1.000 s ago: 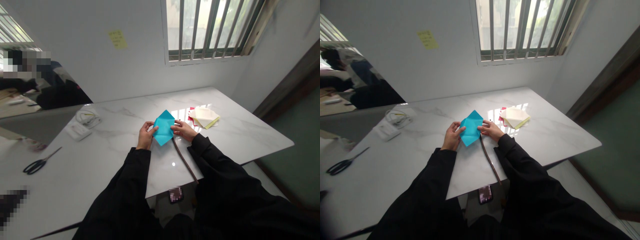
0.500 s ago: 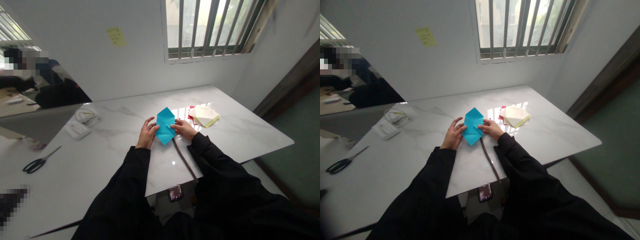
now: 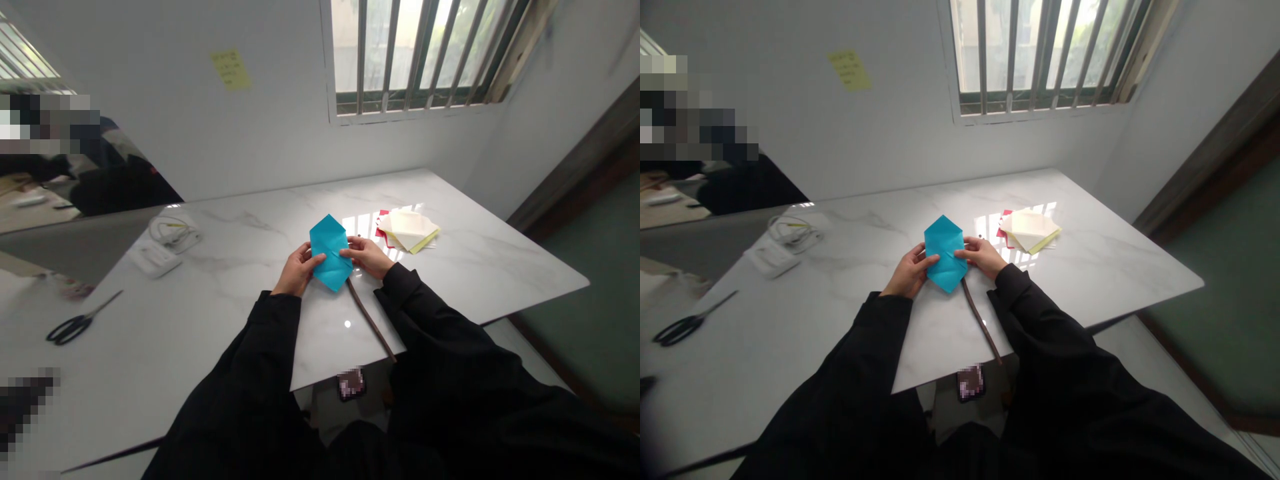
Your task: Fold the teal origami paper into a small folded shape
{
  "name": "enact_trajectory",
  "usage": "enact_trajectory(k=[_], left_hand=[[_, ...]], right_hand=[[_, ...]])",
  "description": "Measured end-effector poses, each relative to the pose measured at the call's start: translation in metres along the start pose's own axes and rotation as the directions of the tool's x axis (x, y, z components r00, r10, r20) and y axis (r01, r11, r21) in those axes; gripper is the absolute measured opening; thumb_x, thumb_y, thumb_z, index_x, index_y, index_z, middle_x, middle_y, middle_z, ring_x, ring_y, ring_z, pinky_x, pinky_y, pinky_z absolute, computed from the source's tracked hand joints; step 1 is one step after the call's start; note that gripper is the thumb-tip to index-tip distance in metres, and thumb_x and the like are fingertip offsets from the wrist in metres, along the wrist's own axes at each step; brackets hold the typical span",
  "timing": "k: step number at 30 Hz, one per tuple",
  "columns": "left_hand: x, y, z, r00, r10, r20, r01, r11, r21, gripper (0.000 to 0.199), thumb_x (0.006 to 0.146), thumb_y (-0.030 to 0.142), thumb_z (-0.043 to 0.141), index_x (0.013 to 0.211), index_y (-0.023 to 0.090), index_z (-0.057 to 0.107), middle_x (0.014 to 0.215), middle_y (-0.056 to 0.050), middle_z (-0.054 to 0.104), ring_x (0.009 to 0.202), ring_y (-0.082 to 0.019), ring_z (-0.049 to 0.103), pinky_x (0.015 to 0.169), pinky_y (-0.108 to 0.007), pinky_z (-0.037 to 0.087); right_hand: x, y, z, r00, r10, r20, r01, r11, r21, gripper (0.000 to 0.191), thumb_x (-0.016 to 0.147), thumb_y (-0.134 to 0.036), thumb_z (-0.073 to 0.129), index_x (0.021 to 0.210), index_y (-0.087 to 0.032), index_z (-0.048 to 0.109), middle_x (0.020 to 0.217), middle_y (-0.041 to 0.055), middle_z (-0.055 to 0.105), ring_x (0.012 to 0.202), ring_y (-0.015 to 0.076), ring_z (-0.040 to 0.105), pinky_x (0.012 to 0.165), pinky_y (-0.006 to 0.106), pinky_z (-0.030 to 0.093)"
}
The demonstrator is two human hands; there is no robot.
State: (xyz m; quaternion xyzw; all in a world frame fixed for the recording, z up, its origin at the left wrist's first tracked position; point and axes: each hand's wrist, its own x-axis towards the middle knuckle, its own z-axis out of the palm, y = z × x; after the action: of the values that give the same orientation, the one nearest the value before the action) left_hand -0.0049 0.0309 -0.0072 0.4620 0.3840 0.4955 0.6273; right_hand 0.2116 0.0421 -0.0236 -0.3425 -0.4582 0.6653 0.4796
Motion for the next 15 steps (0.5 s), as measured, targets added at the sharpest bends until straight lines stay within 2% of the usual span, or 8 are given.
enact_trajectory(k=[5, 15], left_hand=[[0.0012, -0.0024, -0.0014, 1.0, -0.003, 0.0, 0.003, 1.0, 0.003, 0.068, 0.063, 0.033, 0.1, 0.121, 0.015, 0.07, 0.11, -0.014, 0.081, 0.104, -0.035, 0.078, 0.095, -0.051, 0.065], [0.0034, -0.0062, -0.0047, 1.0, 0.012, 0.015, -0.012, 1.0, 0.018, 0.075, 0.061, 0.032, 0.1, 0.127, 0.014, 0.07, 0.111, -0.016, 0.081, 0.108, -0.037, 0.077, 0.097, -0.052, 0.064]], right_hand=[[0.0011, 0.0017, -0.0013, 1.0, -0.012, 0.017, 0.012, 1.0, -0.013, 0.044, 0.073, -0.028, 0.092, 0.114, -0.021, 0.076, 0.102, 0.006, 0.081, 0.089, 0.0189, 0.076, 0.079, 0.031, 0.062], [0.0001, 0.0014, 0.0009, 0.999, -0.033, 0.023, 0.034, 0.999, -0.021, 0.047, 0.071, -0.03, 0.093, 0.113, -0.019, 0.076, 0.103, 0.0078, 0.082, 0.087, 0.0196, 0.077, 0.079, 0.032, 0.062]])
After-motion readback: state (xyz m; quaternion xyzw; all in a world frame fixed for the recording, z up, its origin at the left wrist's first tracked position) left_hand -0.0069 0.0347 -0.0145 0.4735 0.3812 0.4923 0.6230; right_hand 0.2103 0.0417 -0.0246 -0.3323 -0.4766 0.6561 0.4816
